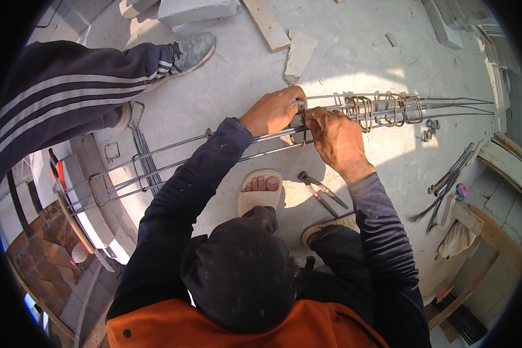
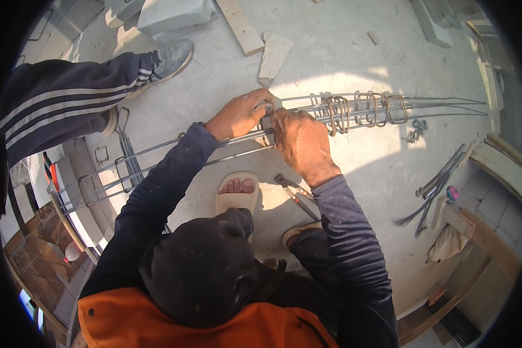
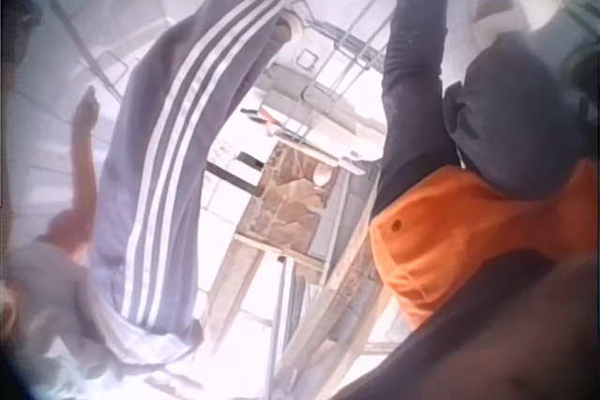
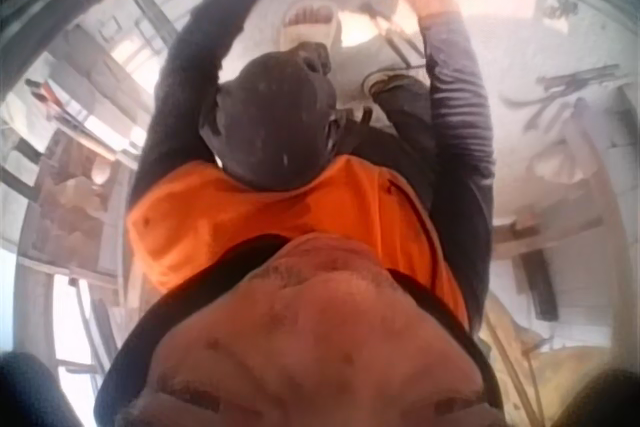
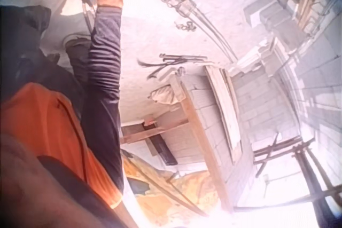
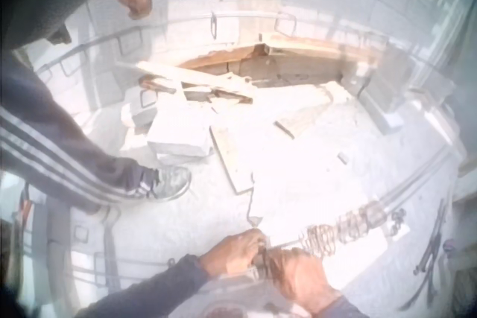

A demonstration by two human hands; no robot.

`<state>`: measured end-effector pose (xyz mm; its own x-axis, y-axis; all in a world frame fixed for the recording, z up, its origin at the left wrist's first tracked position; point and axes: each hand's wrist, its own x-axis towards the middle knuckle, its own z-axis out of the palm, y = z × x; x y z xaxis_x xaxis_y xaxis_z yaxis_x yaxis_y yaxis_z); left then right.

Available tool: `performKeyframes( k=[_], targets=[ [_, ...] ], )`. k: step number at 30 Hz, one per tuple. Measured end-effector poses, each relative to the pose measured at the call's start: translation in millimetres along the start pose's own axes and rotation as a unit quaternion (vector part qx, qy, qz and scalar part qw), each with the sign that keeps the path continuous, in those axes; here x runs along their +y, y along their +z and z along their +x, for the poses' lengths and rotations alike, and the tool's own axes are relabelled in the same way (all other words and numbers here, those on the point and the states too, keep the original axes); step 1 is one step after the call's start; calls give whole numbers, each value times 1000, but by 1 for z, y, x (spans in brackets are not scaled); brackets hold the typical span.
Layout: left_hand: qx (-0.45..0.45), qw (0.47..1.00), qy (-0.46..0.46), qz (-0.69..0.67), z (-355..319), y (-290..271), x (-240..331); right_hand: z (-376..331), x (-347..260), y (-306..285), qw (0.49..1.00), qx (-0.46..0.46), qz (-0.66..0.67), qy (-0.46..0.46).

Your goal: The person assembles a rebar cage by placing metal squares onto long metal rods and securing them by hand and with pliers.

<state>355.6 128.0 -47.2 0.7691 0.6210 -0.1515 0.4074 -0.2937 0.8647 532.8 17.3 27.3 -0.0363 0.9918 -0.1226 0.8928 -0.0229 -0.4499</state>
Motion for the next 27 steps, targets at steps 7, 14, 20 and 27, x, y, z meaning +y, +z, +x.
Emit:
performKeyframes(
  k=[7, 14, 20, 27],
  targets=[
    [1, 1000, 17, 3, 0, 2, -2, 6, 6, -6, 1000, -28, 0, -10],
    [-29, 998, 49, 2, -2, -7, -7, -1, 7, -4, 998, -25, 34, -35],
    [-1, 999, 31, 17, -4, 1, -6, 19, 9, -6, 996, 21, -15, -88],
    [57, 997, 36, 47, -13, 16, 2, 50, 30, -2, 999, -35, 10, 3]
  ],
)
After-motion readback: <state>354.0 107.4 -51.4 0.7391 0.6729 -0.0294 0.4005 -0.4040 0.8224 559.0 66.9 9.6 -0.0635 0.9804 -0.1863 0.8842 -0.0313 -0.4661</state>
